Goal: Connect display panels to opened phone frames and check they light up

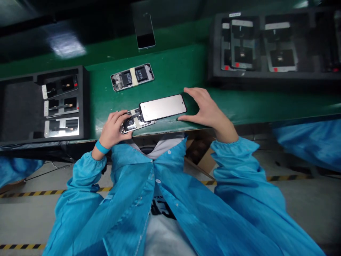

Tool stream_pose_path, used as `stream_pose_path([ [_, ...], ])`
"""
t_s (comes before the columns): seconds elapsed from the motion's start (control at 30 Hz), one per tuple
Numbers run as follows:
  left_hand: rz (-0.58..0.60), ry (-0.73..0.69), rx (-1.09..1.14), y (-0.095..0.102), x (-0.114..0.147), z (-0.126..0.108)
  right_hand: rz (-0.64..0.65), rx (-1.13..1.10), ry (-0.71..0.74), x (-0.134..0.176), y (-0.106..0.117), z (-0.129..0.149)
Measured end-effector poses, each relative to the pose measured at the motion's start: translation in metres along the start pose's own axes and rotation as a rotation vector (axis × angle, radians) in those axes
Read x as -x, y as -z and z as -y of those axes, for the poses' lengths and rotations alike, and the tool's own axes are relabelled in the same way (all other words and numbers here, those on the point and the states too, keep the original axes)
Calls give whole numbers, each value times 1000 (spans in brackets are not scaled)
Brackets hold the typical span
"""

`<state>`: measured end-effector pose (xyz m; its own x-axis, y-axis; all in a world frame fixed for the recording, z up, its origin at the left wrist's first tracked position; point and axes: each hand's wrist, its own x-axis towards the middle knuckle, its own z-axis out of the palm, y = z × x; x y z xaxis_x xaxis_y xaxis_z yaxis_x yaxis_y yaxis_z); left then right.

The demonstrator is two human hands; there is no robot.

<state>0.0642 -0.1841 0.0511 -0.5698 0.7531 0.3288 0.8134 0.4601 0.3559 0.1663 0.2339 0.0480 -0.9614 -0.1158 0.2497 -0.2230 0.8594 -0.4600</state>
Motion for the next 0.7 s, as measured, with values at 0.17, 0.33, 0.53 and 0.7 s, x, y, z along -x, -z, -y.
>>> stream_pose_path([
  [0.17,-51,-29,29,-4,-1,0,-1,-1,-3,1,0,1],
  [0.33,-2,-22,60,-3,-1,3,-15,-12,7,4,1,3],
  [0.53,61,38,146,4,-7,9,78,-75,122,-20,-8,12],
  [0.7,-4,150,54,-3,-19,9,95,-105,247,-42,-24,28],
])
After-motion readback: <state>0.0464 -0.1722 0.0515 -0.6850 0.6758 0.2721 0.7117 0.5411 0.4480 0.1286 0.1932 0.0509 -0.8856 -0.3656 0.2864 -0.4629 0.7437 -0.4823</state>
